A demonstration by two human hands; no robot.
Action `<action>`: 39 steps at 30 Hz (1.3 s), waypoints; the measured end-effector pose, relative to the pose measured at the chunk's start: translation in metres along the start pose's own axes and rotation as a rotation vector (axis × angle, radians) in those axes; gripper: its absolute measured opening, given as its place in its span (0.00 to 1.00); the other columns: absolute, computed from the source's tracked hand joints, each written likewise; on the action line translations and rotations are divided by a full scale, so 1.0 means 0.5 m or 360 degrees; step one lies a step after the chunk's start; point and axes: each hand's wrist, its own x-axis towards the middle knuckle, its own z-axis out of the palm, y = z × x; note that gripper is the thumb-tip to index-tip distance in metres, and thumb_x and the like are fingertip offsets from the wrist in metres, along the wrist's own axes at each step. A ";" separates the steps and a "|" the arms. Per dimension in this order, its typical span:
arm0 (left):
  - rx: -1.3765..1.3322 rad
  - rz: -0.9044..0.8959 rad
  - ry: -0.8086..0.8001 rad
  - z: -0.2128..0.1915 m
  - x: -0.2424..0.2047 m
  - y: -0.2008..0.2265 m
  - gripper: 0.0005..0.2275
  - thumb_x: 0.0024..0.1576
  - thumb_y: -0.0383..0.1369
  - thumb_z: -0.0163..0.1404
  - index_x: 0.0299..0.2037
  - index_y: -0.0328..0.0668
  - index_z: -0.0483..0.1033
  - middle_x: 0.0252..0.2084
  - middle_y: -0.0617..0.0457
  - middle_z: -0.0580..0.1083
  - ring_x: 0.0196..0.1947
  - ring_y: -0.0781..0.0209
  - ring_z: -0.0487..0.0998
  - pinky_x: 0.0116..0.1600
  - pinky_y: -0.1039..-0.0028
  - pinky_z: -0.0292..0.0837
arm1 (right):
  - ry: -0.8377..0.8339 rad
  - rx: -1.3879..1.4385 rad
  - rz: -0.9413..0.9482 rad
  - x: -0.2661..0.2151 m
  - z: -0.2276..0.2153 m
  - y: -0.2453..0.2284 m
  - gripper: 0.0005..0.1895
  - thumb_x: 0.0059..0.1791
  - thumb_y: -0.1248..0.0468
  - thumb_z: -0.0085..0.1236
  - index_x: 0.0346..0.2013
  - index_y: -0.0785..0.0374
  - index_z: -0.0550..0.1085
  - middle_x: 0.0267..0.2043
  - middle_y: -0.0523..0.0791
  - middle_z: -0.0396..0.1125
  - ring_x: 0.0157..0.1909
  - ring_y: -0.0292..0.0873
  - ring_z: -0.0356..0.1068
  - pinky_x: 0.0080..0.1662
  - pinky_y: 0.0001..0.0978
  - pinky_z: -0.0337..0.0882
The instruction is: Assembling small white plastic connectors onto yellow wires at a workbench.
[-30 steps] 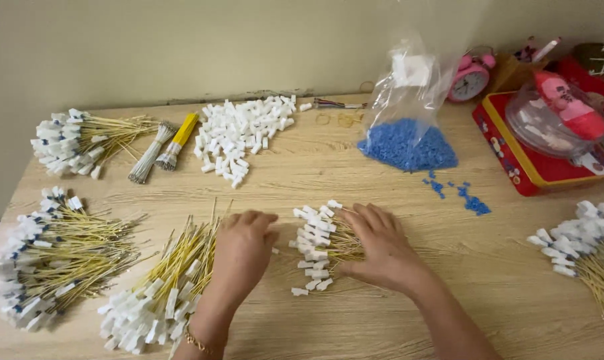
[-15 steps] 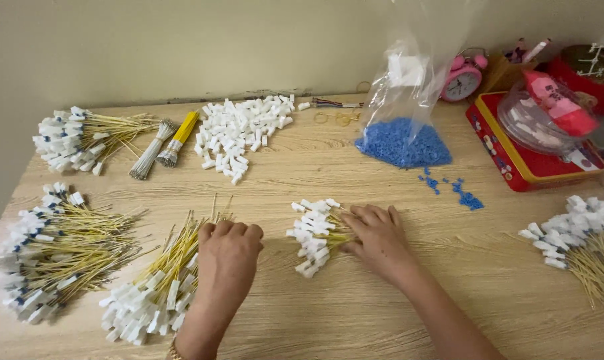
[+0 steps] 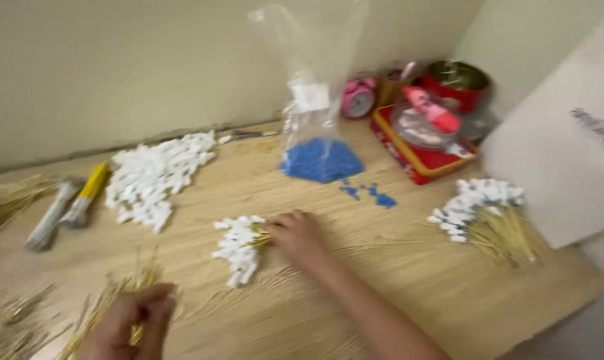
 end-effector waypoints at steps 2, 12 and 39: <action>-0.0290 0.0005 -0.0074 0.068 -0.006 0.019 0.07 0.57 0.31 0.58 0.44 0.43 0.83 0.29 0.54 0.76 0.28 0.66 0.77 0.38 0.74 0.76 | -0.0125 0.0039 0.0119 0.031 -0.036 -0.010 0.17 0.48 0.61 0.57 0.52 0.52 0.78 0.50 0.43 0.73 0.55 0.50 0.68 0.57 0.49 0.65; -0.1089 -0.0655 -0.0584 0.211 -0.017 0.027 0.11 0.57 0.33 0.55 0.47 0.39 0.84 0.30 0.52 0.82 0.29 0.65 0.79 0.39 0.73 0.78 | 0.0420 0.0169 0.0893 -0.076 -0.117 0.190 0.24 0.50 0.56 0.59 0.59 0.61 0.72 0.63 0.52 0.67 0.65 0.55 0.66 0.67 0.46 0.64; -0.1238 -0.0639 -0.0748 0.279 0.009 0.032 0.12 0.57 0.33 0.56 0.47 0.36 0.83 0.30 0.53 0.79 0.29 0.66 0.77 0.37 0.74 0.77 | 0.0094 0.0196 0.0677 -0.093 -0.064 0.286 0.12 0.51 0.62 0.58 0.46 0.61 0.80 0.56 0.46 0.72 0.63 0.49 0.67 0.62 0.40 0.66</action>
